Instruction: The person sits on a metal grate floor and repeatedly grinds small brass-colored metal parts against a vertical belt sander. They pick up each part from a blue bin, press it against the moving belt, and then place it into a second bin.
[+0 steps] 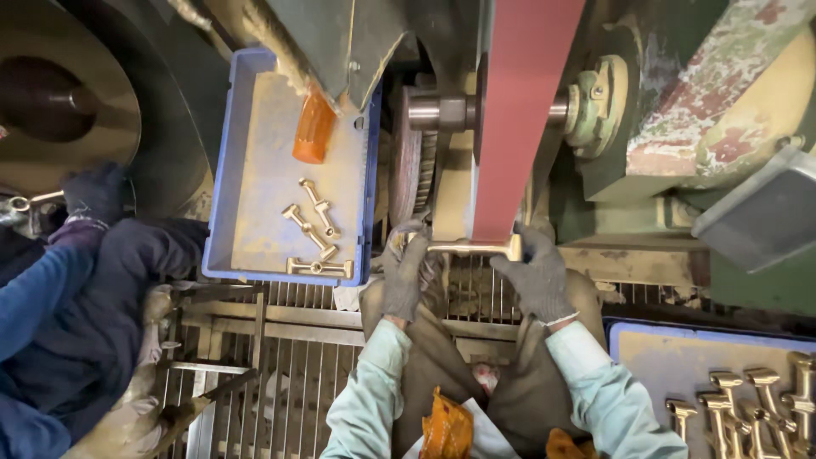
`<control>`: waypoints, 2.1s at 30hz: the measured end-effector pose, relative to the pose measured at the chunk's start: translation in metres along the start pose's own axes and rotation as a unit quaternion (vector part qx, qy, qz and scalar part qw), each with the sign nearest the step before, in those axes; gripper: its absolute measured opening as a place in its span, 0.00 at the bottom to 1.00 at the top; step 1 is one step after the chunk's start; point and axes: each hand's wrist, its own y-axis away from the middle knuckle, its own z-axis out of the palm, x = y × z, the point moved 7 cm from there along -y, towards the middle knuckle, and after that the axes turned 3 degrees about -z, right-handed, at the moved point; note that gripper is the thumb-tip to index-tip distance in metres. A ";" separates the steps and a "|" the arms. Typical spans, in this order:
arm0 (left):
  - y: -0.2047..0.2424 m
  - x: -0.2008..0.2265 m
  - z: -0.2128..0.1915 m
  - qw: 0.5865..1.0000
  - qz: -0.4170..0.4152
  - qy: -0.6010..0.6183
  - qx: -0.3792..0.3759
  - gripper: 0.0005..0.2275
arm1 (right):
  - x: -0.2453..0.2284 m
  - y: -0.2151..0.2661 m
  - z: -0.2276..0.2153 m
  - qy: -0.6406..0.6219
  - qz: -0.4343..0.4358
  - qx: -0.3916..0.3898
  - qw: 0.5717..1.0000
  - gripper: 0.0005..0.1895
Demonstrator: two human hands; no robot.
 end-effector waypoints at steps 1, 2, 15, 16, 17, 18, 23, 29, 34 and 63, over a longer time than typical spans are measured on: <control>-0.003 -0.006 -0.003 1.000 -0.026 -0.007 0.007 0.09 | 0.004 0.000 0.003 0.013 0.016 -0.010 1.000 0.31; -0.005 -0.013 -0.005 0.998 -0.051 -0.014 0.014 0.09 | 0.013 -0.001 0.008 -0.018 0.074 -0.028 0.997 0.30; 0.069 -0.010 -0.011 0.983 -0.042 -0.159 -0.085 0.17 | 0.014 0.062 -0.008 -0.337 0.065 -0.025 0.939 0.21; 0.099 -0.003 -0.004 0.922 0.055 -0.331 -0.195 0.20 | 0.012 0.091 -0.008 -0.362 0.063 -0.007 0.930 0.19; 0.117 -0.011 -0.008 0.879 0.029 -0.425 -0.215 0.21 | 0.010 0.118 0.005 -0.446 0.120 -0.058 0.885 0.17; 0.136 -0.020 -0.013 0.826 0.002 -0.514 -0.231 0.22 | 0.008 0.147 0.021 -0.530 0.197 -0.103 0.818 0.15; 0.120 -0.009 -0.019 0.953 0.065 -0.262 -0.138 0.20 | -0.032 0.179 -0.005 -0.088 -0.167 -0.169 0.967 0.08; 0.117 -0.025 -0.008 0.959 -0.106 -0.181 -0.189 0.18 | 0.004 0.170 -0.026 -0.348 0.189 -0.188 0.899 0.23; 0.110 -0.020 0.002 0.979 -0.036 -0.168 -0.114 0.19 | -0.001 0.133 -0.072 -0.038 -0.058 0.038 0.997 0.28; -0.018 -0.087 0.039 0.972 -0.227 0.060 0.004 0.11 | 0.114 -0.020 -0.012 -0.290 0.340 -0.058 0.893 0.20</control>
